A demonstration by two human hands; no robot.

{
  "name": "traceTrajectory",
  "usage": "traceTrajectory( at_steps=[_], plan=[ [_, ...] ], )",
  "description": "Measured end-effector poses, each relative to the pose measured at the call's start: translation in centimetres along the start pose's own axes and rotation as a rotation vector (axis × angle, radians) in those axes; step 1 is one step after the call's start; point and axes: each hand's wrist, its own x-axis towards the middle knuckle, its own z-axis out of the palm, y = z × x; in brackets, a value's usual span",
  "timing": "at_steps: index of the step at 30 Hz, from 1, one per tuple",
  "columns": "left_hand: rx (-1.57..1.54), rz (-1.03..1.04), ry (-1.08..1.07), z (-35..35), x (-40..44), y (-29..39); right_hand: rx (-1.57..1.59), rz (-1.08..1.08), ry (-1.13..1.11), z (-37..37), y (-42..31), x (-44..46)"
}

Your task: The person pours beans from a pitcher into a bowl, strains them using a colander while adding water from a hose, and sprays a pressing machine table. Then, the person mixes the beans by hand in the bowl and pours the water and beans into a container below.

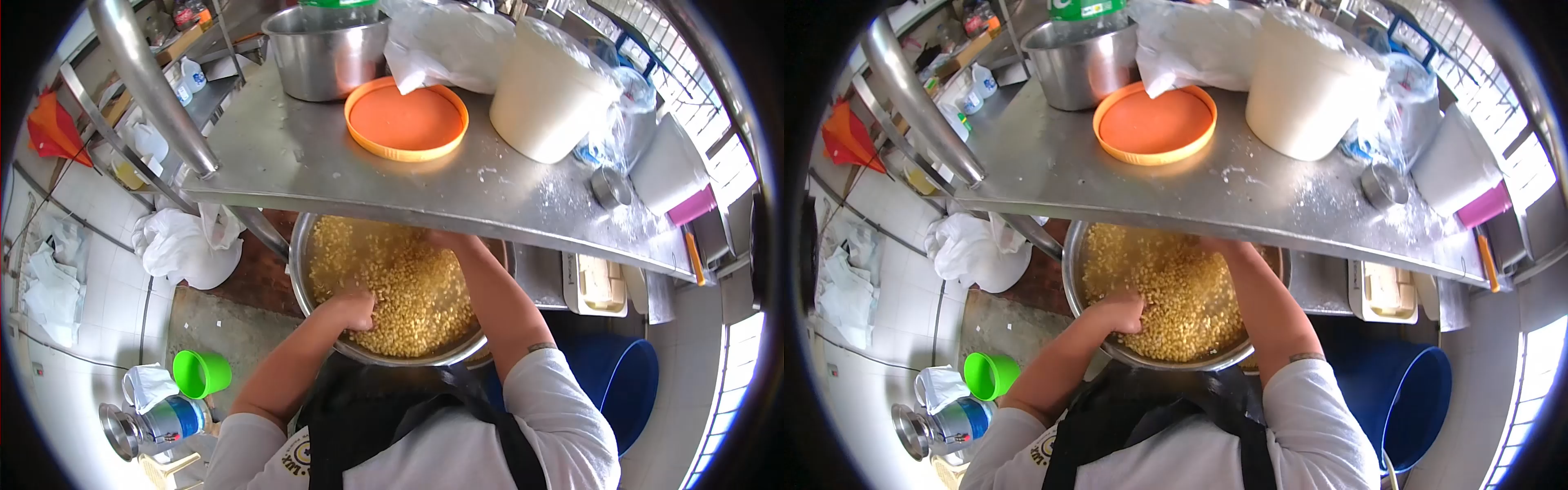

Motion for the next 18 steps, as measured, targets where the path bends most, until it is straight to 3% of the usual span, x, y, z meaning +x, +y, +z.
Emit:
traceTrajectory(
  at_steps=[5,7,9,12,15,16,18],
  plan=[
    [0.244,0.117,0.095,-1.7,-0.9,0.5,-0.052,0.069,-0.096,1.2,1.7,2.9],
    [0.175,0.075,0.035,-1.8,-0.5,0.0,-0.069,0.105,-0.146,1.8,1.8,3.6],
    [-0.011,0.070,0.238,-0.7,-0.2,-0.7,-0.081,0.125,-0.193,2.5,1.7,3.9],
    [-0.209,0.007,0.122,-2.2,-0.8,-0.4,-0.091,0.151,-0.270,3.6,1.8,3.9],
    [-0.041,-0.013,0.112,-0.9,1.4,-1.3,-0.107,0.179,-0.357,4.3,1.5,3.3],
    [-0.225,-0.005,0.100,-0.8,1.4,-1.5,-0.111,0.187,-0.389,4.5,1.4,3.1],
    [-0.225,0.044,0.173,0.0,1.6,-1.9,-0.131,0.200,-0.462,4.7,0.9,2.8]
  ],
)
